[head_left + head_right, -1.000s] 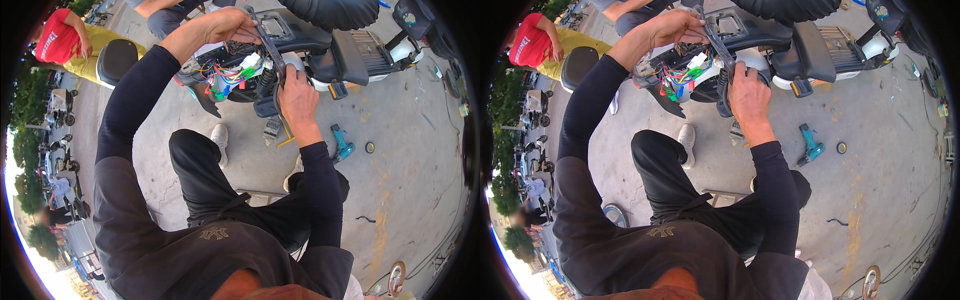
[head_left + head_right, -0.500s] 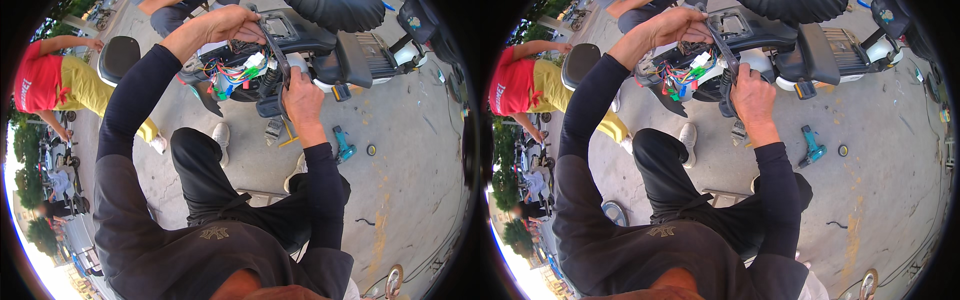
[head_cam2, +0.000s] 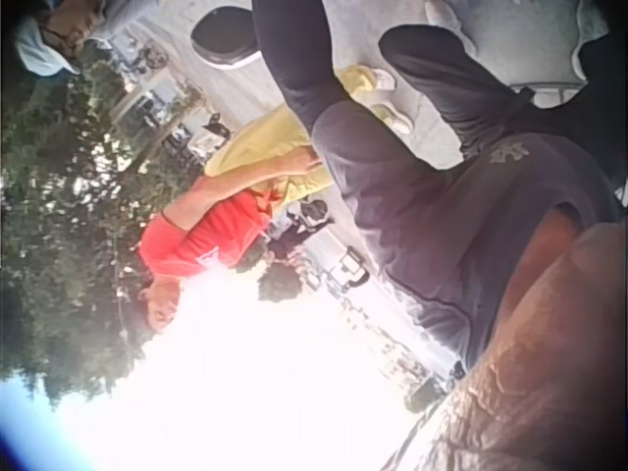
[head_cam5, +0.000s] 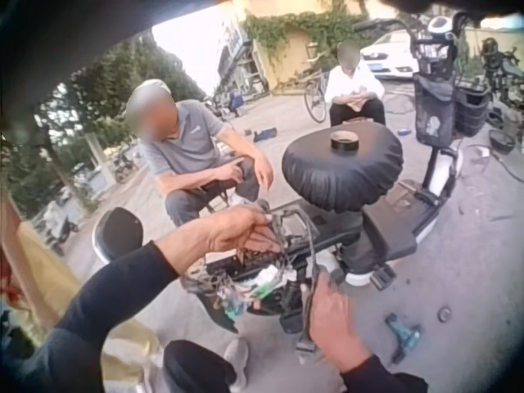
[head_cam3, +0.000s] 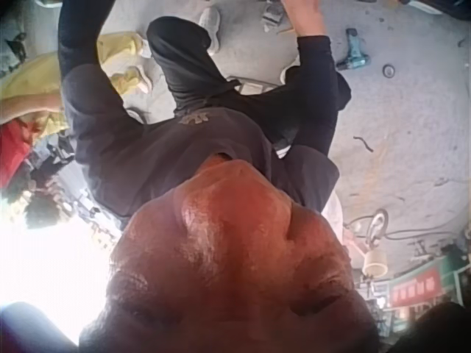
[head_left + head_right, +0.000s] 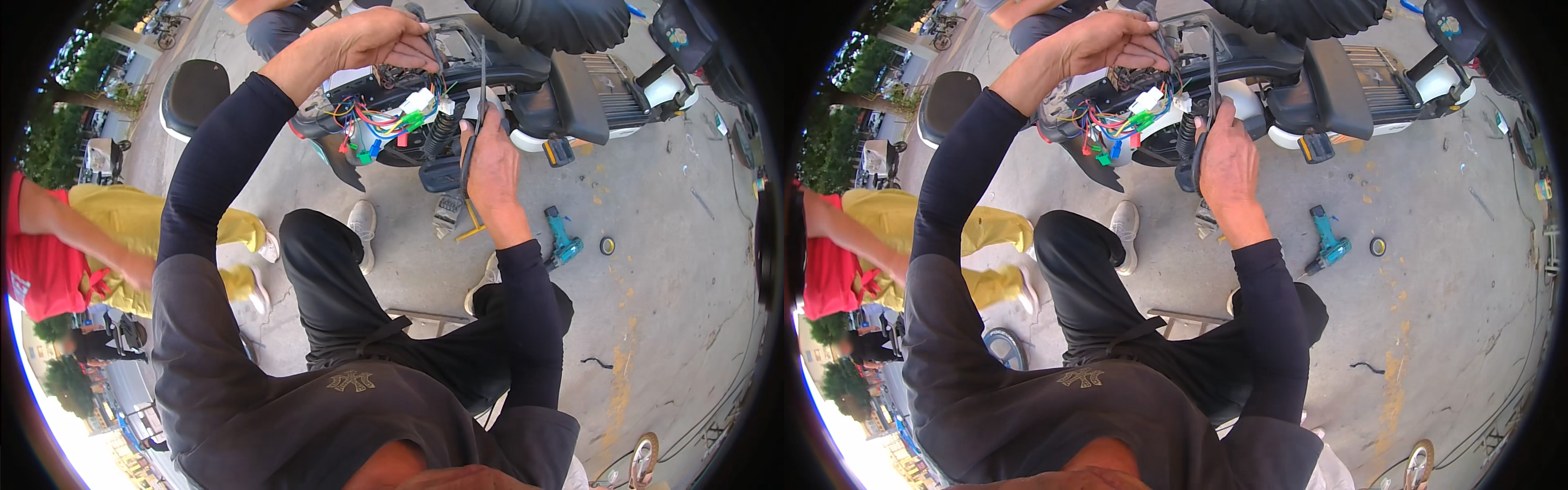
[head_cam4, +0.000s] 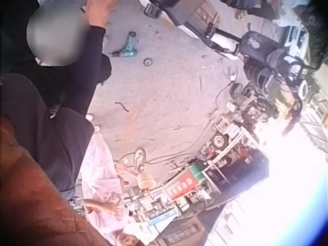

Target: The person repairs the wiring of an electric scooter. They strip the insulation from several colored wires using pliers and scissors, then twist the exposed ends together to form connections.

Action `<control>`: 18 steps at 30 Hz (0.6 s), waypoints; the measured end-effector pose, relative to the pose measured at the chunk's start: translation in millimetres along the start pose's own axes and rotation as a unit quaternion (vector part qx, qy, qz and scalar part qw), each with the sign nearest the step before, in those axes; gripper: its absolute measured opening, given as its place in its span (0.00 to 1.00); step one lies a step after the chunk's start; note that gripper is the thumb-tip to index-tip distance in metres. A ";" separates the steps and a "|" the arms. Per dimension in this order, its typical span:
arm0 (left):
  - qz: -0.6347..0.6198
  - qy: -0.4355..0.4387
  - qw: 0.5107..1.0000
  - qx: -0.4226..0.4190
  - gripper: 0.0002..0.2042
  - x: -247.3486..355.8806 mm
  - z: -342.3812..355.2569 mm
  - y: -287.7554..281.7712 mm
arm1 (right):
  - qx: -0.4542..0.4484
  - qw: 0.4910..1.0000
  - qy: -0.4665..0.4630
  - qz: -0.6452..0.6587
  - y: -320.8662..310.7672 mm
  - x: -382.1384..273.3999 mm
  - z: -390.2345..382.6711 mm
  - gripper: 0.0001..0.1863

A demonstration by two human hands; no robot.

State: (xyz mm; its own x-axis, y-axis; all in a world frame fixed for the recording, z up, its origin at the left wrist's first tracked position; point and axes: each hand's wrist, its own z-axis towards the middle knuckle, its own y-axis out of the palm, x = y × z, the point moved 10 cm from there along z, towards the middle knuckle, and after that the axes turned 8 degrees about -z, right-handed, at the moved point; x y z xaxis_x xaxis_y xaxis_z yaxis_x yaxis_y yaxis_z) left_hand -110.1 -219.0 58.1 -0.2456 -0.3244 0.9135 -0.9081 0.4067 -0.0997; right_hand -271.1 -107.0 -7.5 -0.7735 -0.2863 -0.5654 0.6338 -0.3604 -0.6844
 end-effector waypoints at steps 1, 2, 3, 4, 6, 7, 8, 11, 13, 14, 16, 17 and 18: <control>0.002 0.008 1.000 0.008 0.14 2.1 -1.3 -0.1 | 0.023 1.000 -0.006 0.014 -4.6 -1.0 0.1 0.17; 0.004 0.015 1.000 0.015 0.14 3.6 -3.3 0.3 | 0.019 1.000 -0.009 -0.021 -5.5 -2.2 0.6 0.18; 0.006 0.022 0.999 0.024 0.13 5.1 -5.9 -0.5 | 0.014 0.998 -0.012 -0.054 -7.0 -4.9 1.2 0.18; 0.005 0.020 1.000 0.015 0.13 3.6 -4.9 -1.1 | 0.009 0.996 -0.015 -0.086 -8.7 -7.5 1.7 0.19; 0.004 0.017 1.000 -0.002 0.13 2.4 -3.2 -2.6 | 0.007 0.992 -0.018 -0.123 -15.6 -12.5 3.7 0.20; 0.007 0.020 1.000 0.001 0.13 3.6 -4.1 -3.7 | 0.007 0.990 -0.020 -0.140 -17.4 -14.6 4.6 0.21; 0.010 0.023 1.000 0.005 0.12 4.3 -5.4 -4.8 | 0.009 0.989 -0.026 -0.147 -17.4 -17.2 5.0 0.21; 0.010 0.022 1.000 0.013 0.13 6.0 -5.2 0.4 | 0.016 0.984 -0.032 -0.172 -18.6 -16.0 5.8 0.23; 0.006 0.018 1.000 0.023 0.13 5.6 -7.0 2.0 | 0.015 0.984 -0.024 -0.176 -13.7 -14.5 6.4 0.24; 0.002 0.018 0.999 0.028 0.13 5.6 -7.2 2.9 | 0.015 0.984 -0.022 -0.177 -11.6 -13.6 7.2 0.24; -0.001 0.016 0.999 0.039 0.14 4.5 -9.4 0.1 | 0.012 0.985 -0.021 -0.174 -6.9 -15.5 8.7 0.25; 0.000 0.013 0.999 0.042 0.14 3.5 -9.7 -1.5 | 0.013 0.984 -0.024 -0.174 -6.3 -18.2 8.2 0.25; 0.000 0.012 0.999 0.044 0.15 3.0 -9.3 -1.9 | 0.014 0.984 -0.027 -0.177 -6.5 -20.1 8.1 0.25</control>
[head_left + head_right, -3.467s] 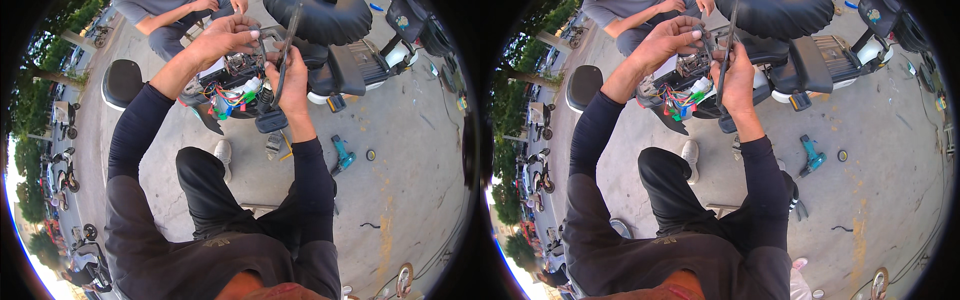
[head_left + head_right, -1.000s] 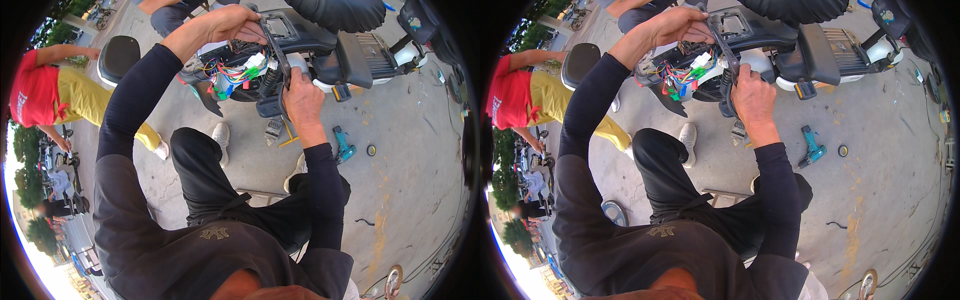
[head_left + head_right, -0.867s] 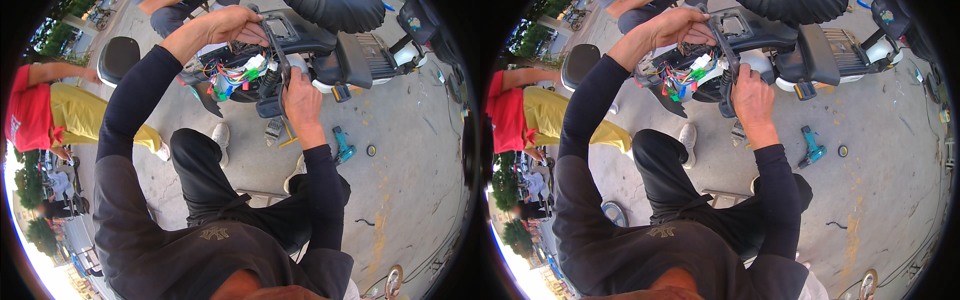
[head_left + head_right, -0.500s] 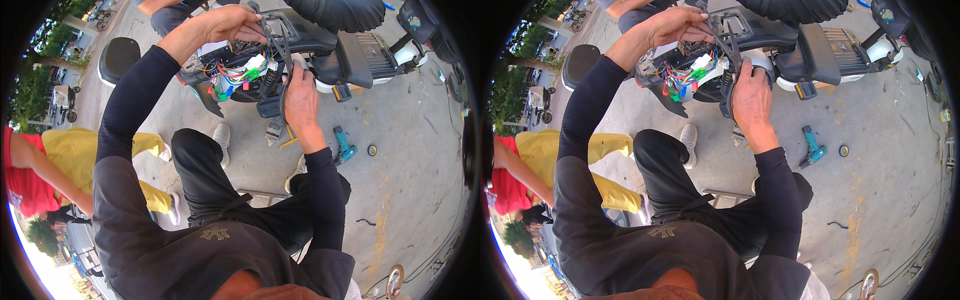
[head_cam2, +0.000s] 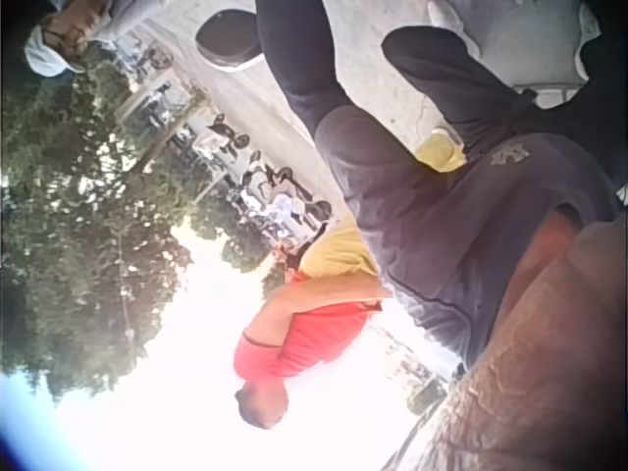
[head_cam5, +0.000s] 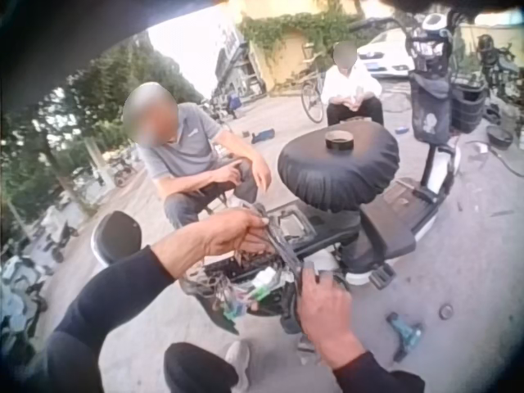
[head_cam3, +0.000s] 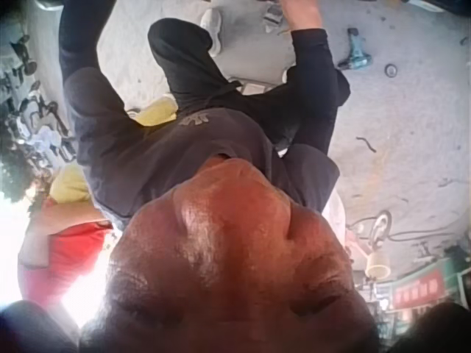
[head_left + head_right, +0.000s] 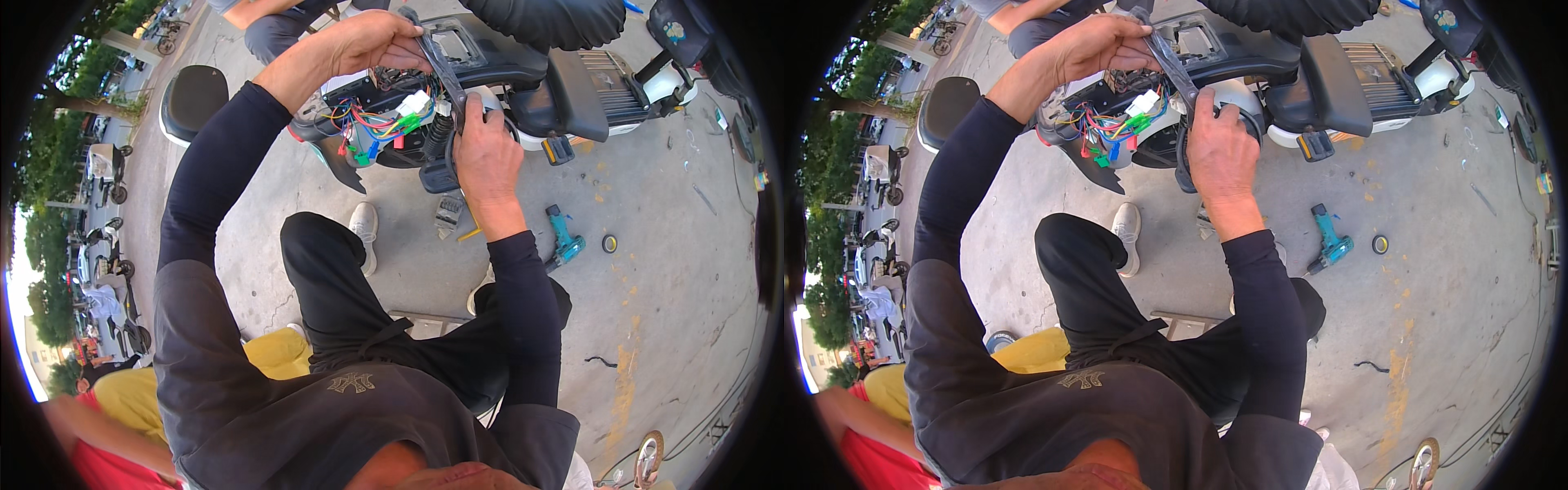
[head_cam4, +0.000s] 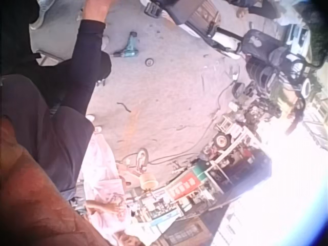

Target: The person repairs the wiring of an electric scooter. They strip the insulation from several colored wires using pliers and scissors, then twist the exposed ends together to form connections.

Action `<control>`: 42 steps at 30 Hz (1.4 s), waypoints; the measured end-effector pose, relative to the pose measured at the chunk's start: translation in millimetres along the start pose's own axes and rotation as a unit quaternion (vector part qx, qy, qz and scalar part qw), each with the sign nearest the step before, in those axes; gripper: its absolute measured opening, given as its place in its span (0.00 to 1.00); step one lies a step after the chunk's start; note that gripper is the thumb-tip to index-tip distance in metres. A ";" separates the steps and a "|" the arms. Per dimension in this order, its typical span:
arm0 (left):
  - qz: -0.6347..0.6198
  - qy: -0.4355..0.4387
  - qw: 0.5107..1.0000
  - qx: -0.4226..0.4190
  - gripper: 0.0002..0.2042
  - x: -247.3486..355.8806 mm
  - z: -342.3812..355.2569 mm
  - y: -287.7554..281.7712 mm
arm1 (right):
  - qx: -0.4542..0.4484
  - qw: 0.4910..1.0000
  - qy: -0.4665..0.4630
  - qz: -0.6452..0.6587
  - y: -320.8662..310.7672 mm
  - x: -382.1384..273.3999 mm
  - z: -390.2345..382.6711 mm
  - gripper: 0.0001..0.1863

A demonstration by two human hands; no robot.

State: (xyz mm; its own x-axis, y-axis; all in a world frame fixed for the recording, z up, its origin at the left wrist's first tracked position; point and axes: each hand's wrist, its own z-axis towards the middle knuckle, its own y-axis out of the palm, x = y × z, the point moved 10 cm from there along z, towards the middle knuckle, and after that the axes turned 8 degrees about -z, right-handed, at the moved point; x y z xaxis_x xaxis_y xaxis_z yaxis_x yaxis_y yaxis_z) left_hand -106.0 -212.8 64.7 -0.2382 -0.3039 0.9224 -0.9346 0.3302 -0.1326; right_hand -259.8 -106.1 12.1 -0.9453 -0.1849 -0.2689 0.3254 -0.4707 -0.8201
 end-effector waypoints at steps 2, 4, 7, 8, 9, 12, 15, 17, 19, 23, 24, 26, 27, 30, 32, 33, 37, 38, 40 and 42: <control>-0.007 0.000 1.000 0.004 0.16 0.3 -1.0 -1.1 | 0.005 1.000 -0.004 -0.006 -1.0 -1.8 0.7 0.25; -0.020 -0.005 1.000 0.005 0.16 -1.7 0.4 -2.1 | 0.010 1.000 -0.006 -0.015 -0.7 -1.6 1.9 0.24; -0.039 -0.013 0.999 0.009 0.17 -5.0 3.6 -4.8 | 0.027 0.999 -0.017 -0.021 -1.3 -0.7 3.5 0.24; -0.040 -0.012 0.999 0.012 0.16 -5.2 3.8 -5.0 | 0.028 0.999 -0.017 -0.024 -1.4 -0.9 3.0 0.24; -0.041 -0.011 0.999 0.016 0.16 -5.0 3.5 -5.8 | 0.028 0.999 -0.018 -0.026 -1.7 -1.9 3.1 0.24; -0.046 -0.005 0.999 0.027 0.16 -6.3 4.2 -8.6 | 0.038 0.998 -0.021 -0.042 -5.0 -4.3 4.2 0.24; -0.048 -0.006 0.998 0.037 0.15 -5.5 2.6 -8.4 | 0.037 0.998 -0.021 -0.051 -3.5 -4.9 5.2 0.23; -0.049 -0.006 0.998 0.031 0.15 -5.9 4.1 -8.5 | 0.033 0.998 -0.020 -0.054 -2.9 -5.0 5.8 0.23; -0.046 -0.005 0.998 0.030 0.15 -5.1 3.1 -7.1 | 0.032 0.998 -0.019 -0.058 -2.7 -4.7 5.4 0.22; -0.050 -0.009 0.998 0.034 0.16 -4.9 2.3 -5.8 | 0.022 0.999 -0.018 -0.045 2.2 -3.4 5.0 0.22; -0.054 -0.011 0.998 0.035 0.16 -5.2 2.0 -7.1 | 0.021 0.999 -0.018 -0.042 3.0 -4.4 4.9 0.22; -0.057 -0.017 0.998 0.033 0.16 -7.6 1.7 -8.6 | 0.013 0.999 -0.017 -0.038 4.9 -6.6 4.2 0.22; -0.058 -0.019 0.998 0.029 0.16 -8.1 3.4 -8.2 | 0.008 0.999 -0.014 -0.040 5.3 -6.2 4.0 0.22; -0.066 -0.020 0.997 0.022 0.16 -11.0 6.3 -8.3 | 0.002 0.999 -0.009 -0.035 5.3 -5.6 4.7 0.21; -0.067 -0.021 0.997 0.015 0.17 -10.9 6.1 -9.1 | 0.012 0.999 -0.011 -0.032 4.3 -6.8 5.5 0.21; -0.069 -0.021 0.997 0.009 0.17 -11.8 7.0 -8.6 | 0.021 0.999 -0.013 -0.035 4.3 -6.8 5.0 0.20; -0.074 -0.029 0.997 -0.009 0.18 -13.2 9.0 -8.6 | 0.038 0.998 -0.018 -0.041 2.8 -8.0 5.7 0.18; -0.071 -0.026 0.997 -0.004 0.18 -13.2 8.4 -10.1 | 0.037 0.999 -0.019 -0.034 2.5 -8.5 5.5 0.18; -0.067 -0.018 0.998 0.002 0.19 -9.9 7.0 -7.6 | 0.036 0.999 -0.020 -0.024 0.8 -6.9 6.0 0.17; -0.074 -0.019 0.997 0.010 0.19 -10.1 6.2 -7.7 | 0.029 0.999 -0.022 -0.017 3.9 -5.4 5.5 0.17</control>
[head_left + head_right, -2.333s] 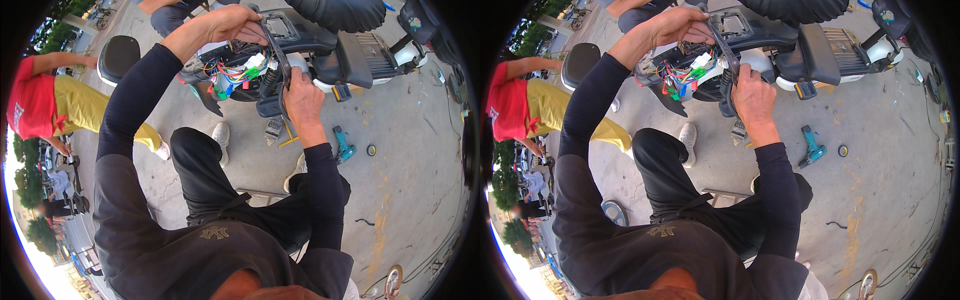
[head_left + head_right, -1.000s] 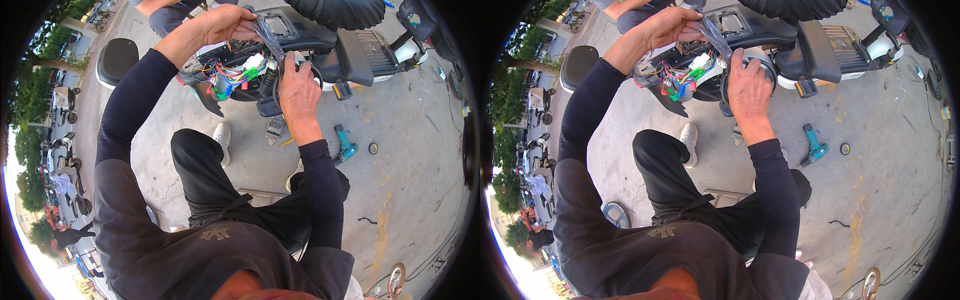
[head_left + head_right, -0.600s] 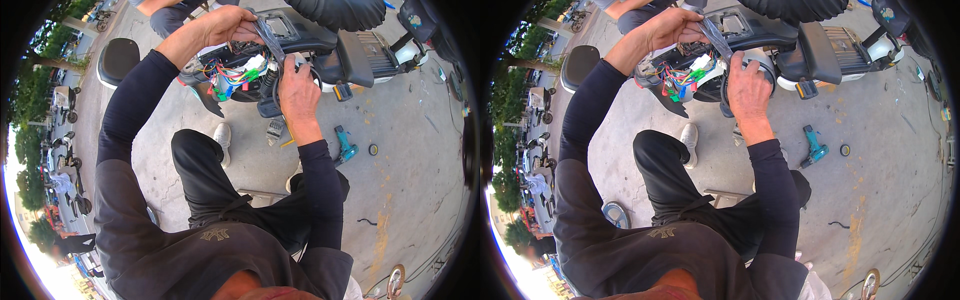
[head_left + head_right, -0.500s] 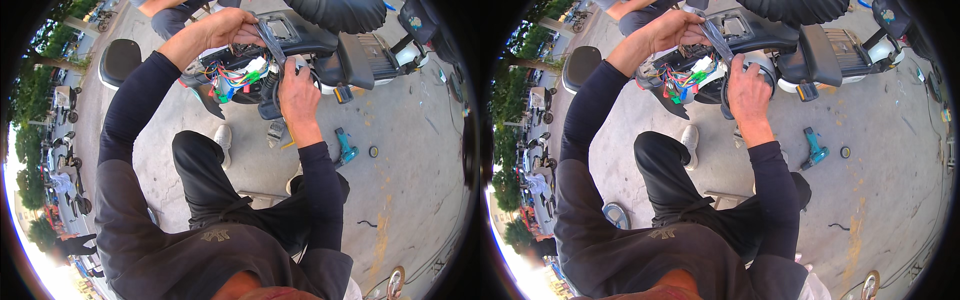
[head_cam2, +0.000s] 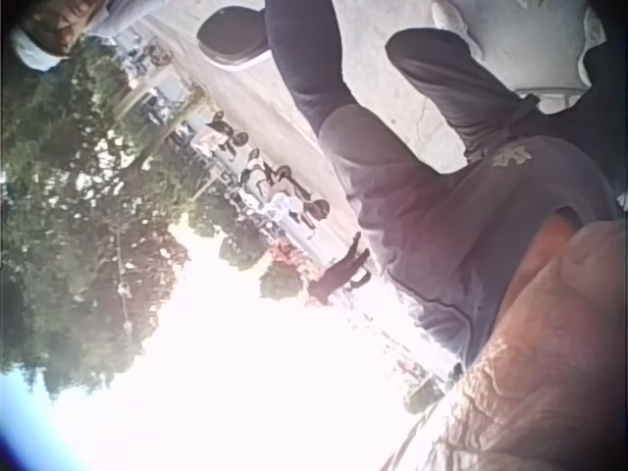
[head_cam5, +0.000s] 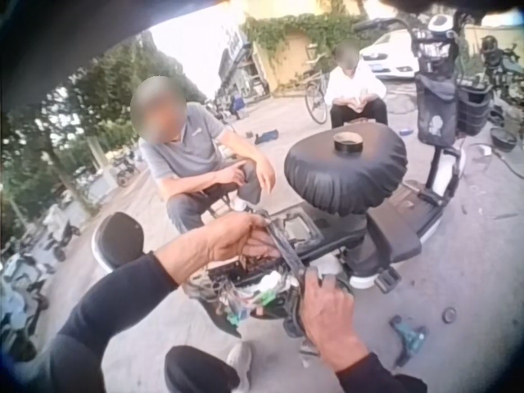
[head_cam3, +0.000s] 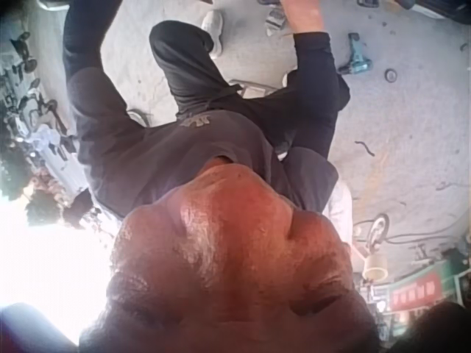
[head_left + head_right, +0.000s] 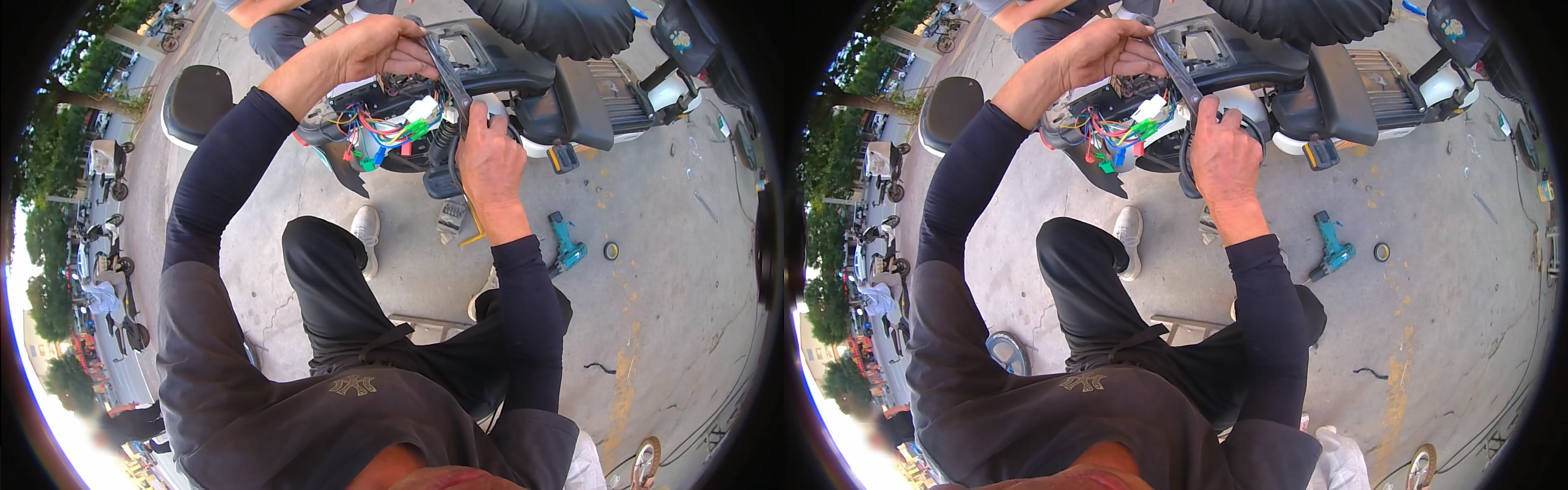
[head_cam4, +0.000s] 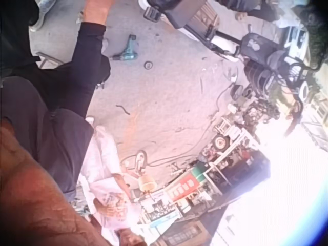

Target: The person repairs the wiring of an electric scooter. They strip the insulation from several colored wires using pliers and scissors, then twist the exposed ends together to form connections.

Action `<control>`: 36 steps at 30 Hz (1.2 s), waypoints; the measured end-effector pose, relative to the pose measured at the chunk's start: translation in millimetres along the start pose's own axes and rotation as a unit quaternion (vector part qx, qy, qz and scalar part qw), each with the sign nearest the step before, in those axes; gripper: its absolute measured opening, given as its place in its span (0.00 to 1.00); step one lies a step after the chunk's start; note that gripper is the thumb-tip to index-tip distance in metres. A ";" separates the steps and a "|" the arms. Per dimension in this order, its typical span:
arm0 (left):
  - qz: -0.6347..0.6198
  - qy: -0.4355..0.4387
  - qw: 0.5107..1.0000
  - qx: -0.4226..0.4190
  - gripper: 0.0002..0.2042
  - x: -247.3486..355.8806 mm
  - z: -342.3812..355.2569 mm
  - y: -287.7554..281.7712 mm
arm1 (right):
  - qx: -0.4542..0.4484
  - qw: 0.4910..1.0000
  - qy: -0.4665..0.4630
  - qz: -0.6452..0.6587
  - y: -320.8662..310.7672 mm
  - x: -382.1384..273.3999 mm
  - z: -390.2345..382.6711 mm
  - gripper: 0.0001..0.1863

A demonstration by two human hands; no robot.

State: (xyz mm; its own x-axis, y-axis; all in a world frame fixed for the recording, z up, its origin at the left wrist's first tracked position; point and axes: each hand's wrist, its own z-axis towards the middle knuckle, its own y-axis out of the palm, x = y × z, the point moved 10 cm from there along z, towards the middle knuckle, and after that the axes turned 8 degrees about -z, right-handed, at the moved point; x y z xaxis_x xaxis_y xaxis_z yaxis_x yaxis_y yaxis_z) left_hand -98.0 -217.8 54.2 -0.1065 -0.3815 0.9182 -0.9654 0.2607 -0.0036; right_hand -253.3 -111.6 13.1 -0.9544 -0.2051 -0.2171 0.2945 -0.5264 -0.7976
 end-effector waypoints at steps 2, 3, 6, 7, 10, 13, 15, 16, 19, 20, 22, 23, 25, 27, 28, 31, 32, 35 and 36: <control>-0.001 0.001 1.000 0.005 0.20 1.1 -1.6 -0.8 | -0.008 1.000 0.000 0.011 1.7 0.5 0.6 0.18; 0.001 0.001 1.000 0.004 0.20 1.0 -2.7 -0.7 | -0.015 1.000 0.001 0.017 2.0 0.9 0.3 0.19; -0.008 0.008 1.000 0.005 0.20 3.5 -3.1 2.0 | -0.015 0.999 0.010 0.041 -4.6 1.7 0.0 0.21; -0.013 0.011 1.000 0.005 0.20 5.2 -2.9 3.5 | -0.011 0.999 0.014 0.050 -6.7 2.7 0.8 0.22; 0.009 0.014 1.000 0.013 0.20 4.9 -7.5 7.4 | -0.008 1.000 0.012 0.021 -4.3 4.4 1.1 0.24; 0.002 0.022 1.000 0.010 0.20 5.2 -5.0 7.8 | -0.011 1.000 0.019 0.002 -8.9 2.5 6.6 0.23; 0.012 0.023 1.000 0.010 0.20 4.6 -5.8 11.5 | -0.016 1.000 0.022 -0.014 -8.4 2.7 7.1 0.23; 0.016 0.023 1.000 0.010 0.20 4.9 -6.7 13.4 | -0.018 0.999 0.024 -0.021 -7.9 3.0 7.2 0.23; 0.003 0.011 1.000 0.009 0.19 4.4 -7.4 11.4 | -0.010 0.999 0.022 -0.033 -10.0 1.1 8.1 0.22; 0.003 0.013 1.000 0.008 0.19 5.3 -7.5 10.9 | -0.005 0.999 0.020 -0.035 -10.4 0.7 8.5 0.22; 0.003 0.015 1.000 0.008 0.20 5.0 -7.9 9.2 | 0.003 0.999 0.014 -0.040 -9.6 -0.7 7.8 0.22; 0.001 0.013 1.000 0.007 0.20 4.4 -7.3 8.5 | 0.007 0.999 0.014 -0.044 -9.2 -1.0 7.4 0.22; -0.002 0.011 1.000 0.003 0.22 3.9 -6.5 8.9 | 0.016 0.998 0.015 -0.054 -9.1 -0.8 7.0 0.21; -0.004 0.014 1.000 -0.001 0.23 6.8 -8.0 9.6 | 0.026 0.998 0.007 -0.050 -12.7 -1.7 7.8 0.20; -0.005 0.016 1.000 -0.003 0.23 8.0 -8.8 10.2 | 0.032 0.998 0.004 -0.048 -14.0 -2.1 7.8 0.20; -0.012 0.007 1.000 0.008 0.24 6.6 -7.4 7.6 | 0.014 0.999 0.010 -0.041 -8.9 -0.2 6.5 0.19; -0.010 0.006 1.000 0.009 0.24 6.7 -7.1 6.5 | 0.008 0.999 0.009 -0.034 -7.1 -0.1 6.2 0.19; -0.011 0.010 1.000 0.011 0.23 7.4 -5.4 2.5 | -0.017 1.000 0.013 -0.012 -3.2 1.7 5.0 0.20; -0.014 0.018 1.000 0.012 0.22 9.4 -4.7 0.9 | -0.028 0.999 0.018 -0.004 -2.2 3.2 5.4 0.21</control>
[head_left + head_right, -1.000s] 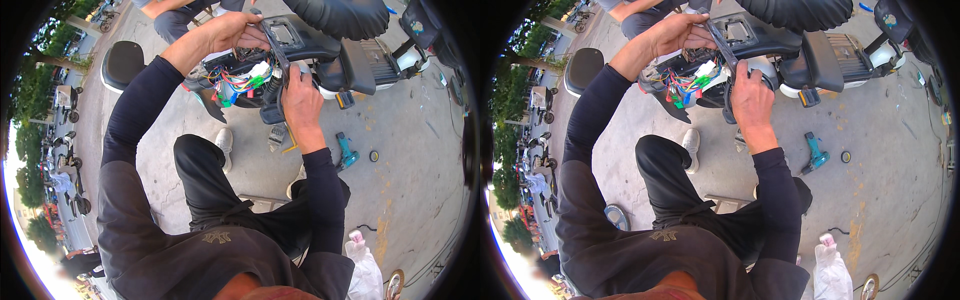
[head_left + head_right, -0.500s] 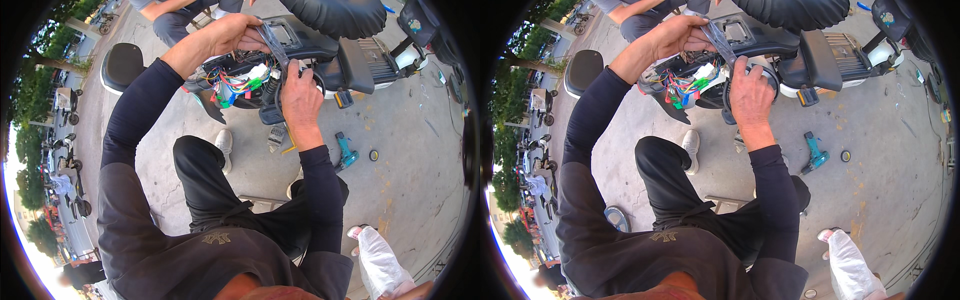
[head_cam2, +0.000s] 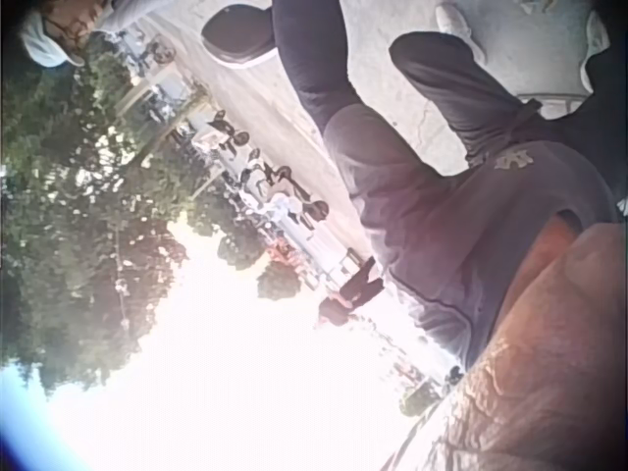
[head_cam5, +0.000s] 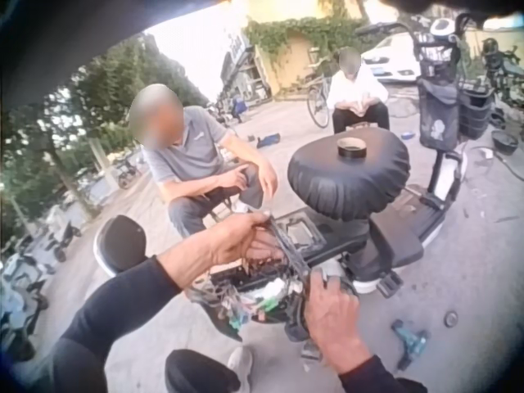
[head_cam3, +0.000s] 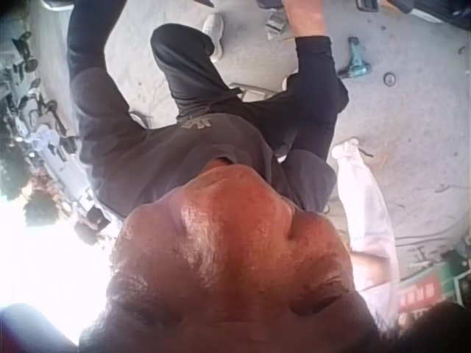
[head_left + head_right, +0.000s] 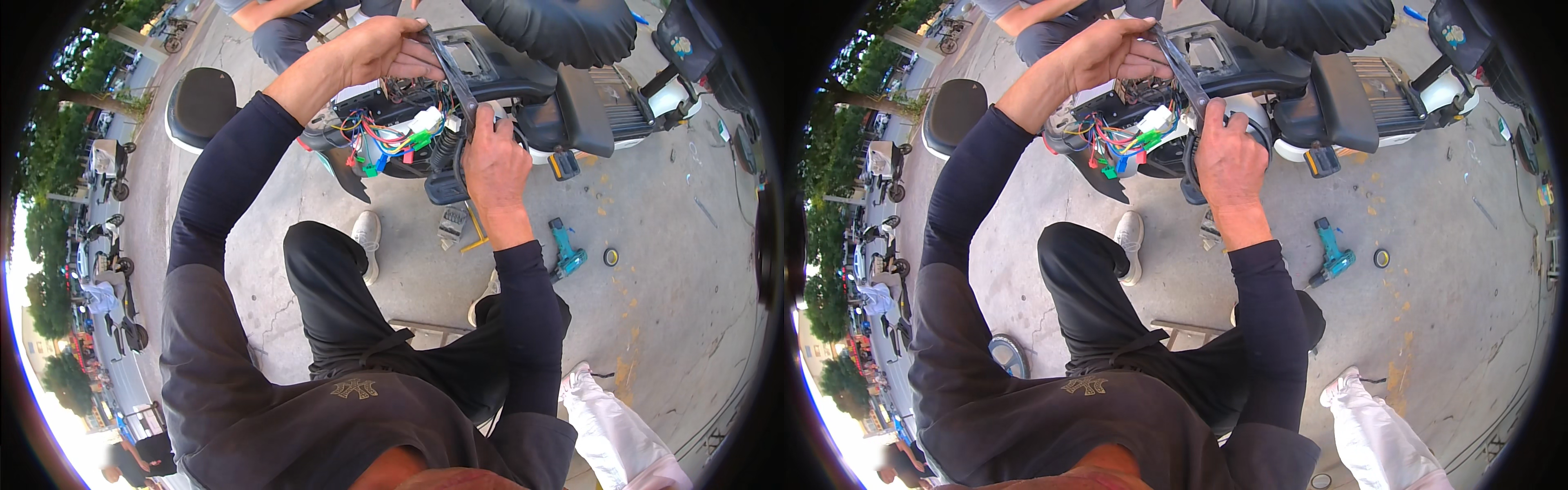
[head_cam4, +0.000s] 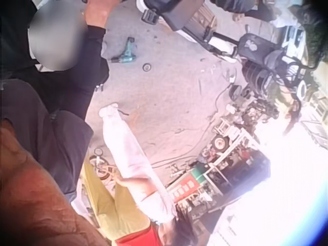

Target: The person repairs the wiring of an electric scooter. They strip the insulation from several colored wires using pliers and scissors, then twist the exposed ends together to form connections.

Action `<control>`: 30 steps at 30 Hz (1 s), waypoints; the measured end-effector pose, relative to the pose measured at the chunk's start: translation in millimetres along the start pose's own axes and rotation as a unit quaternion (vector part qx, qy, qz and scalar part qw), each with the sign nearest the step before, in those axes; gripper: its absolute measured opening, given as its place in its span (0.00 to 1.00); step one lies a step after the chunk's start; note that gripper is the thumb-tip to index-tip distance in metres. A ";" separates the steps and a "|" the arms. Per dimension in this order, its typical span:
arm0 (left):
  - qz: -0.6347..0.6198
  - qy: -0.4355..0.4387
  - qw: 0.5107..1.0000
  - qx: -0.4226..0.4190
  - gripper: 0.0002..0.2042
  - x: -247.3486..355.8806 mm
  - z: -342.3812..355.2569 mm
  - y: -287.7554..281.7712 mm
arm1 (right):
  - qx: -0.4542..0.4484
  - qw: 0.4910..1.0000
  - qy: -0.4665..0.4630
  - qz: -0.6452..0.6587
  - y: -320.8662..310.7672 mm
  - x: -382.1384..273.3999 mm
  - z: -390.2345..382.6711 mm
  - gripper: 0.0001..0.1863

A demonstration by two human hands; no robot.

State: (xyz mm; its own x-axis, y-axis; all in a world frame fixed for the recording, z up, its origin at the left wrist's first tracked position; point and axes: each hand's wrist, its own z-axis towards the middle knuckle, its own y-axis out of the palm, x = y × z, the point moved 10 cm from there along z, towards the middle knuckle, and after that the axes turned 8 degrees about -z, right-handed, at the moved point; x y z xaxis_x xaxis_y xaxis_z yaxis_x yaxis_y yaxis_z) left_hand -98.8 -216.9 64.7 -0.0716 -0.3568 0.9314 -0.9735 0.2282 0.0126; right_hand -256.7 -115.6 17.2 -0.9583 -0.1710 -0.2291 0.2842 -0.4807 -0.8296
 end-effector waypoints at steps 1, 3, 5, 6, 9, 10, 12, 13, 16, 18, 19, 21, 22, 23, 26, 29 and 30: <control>-0.003 0.007 1.000 0.001 0.22 2.1 0.6 -1.6 | -0.011 1.000 0.005 0.008 1.5 1.4 0.7 0.22; -0.003 0.014 1.000 -0.008 0.21 5.0 -0.8 -0.8 | 0.014 1.000 -0.001 0.019 -2.9 1.9 1.0 0.24; -0.006 0.015 1.000 -0.016 0.20 5.6 -3.2 4.4 | 0.019 1.000 -0.001 0.024 -4.5 3.3 1.1 0.26; -0.007 0.012 1.000 -0.018 0.20 5.2 -6.5 7.8 | 0.010 1.000 0.002 0.027 -4.6 2.6 2.4 0.27; -0.012 0.011 0.999 -0.033 0.20 3.9 -7.7 13.7 | 0.001 0.999 0.013 0.033 -7.2 1.2 4.8 0.27; -0.013 0.011 0.999 -0.040 0.20 4.0 -7.9 15.5 | 0.002 0.999 0.017 0.035 -7.7 1.5 5.2 0.27; -0.012 0.009 0.999 -0.033 0.20 5.0 -9.9 15.6 | 0.013 1.000 0.011 0.024 -8.7 0.8 6.6 0.26; -0.011 0.008 0.999 -0.029 0.20 5.3 -10.8 15.4 | 0.018 1.000 0.007 0.018 -9.2 0.4 6.8 0.25; -0.021 0.002 0.999 -0.030 0.20 4.8 -10.3 11.3 | 0.022 1.000 0.009 0.011 -8.1 -1.1 6.5 0.24; -0.030 -0.004 0.999 -0.026 0.21 3.0 -10.2 8.1 | 0.029 1.000 0.003 0.006 -7.5 -2.7 5.9 0.23; -0.034 -0.007 0.999 -0.023 0.21 2.3 -10.0 6.9 | 0.032 0.999 0.000 0.003 -7.4 -3.1 5.7 0.23; -0.029 0.001 0.999 -0.025 0.22 3.8 -9.8 7.5 | 0.035 0.999 0.001 0.011 -7.0 -2.3 5.8 0.23; -0.026 0.005 0.999 -0.026 0.22 4.9 -10.2 8.3 | 0.036 0.999 0.002 0.015 -7.0 -1.8 5.8 0.23; -0.021 0.006 0.999 -0.026 0.22 5.1 -10.4 8.5 | 0.035 0.999 0.000 0.019 -6.4 -1.4 5.3 0.23; -0.020 0.006 0.999 -0.028 0.23 3.6 -8.3 5.6 | 0.027 0.999 -0.004 0.029 -4.3 -2.5 4.4 0.24; -0.025 -0.002 0.999 -0.036 0.22 2.0 -6.4 3.6 | 0.023 0.999 -0.002 0.026 -5.4 -1.8 5.6 0.26; -0.029 -0.004 0.999 -0.043 0.22 1.7 -7.6 6.4 | 0.027 0.999 -0.002 0.018 -7.4 -1.0 5.1 0.26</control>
State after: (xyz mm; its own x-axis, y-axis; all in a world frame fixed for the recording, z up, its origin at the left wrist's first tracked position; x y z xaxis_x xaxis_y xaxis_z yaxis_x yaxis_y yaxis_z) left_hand -103.5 -209.2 69.1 -0.0172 -0.3791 0.9252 -0.9538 0.2838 0.0986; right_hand -257.7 -116.2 26.2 -0.9470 -0.1926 -0.2571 0.3207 -0.5201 -0.7916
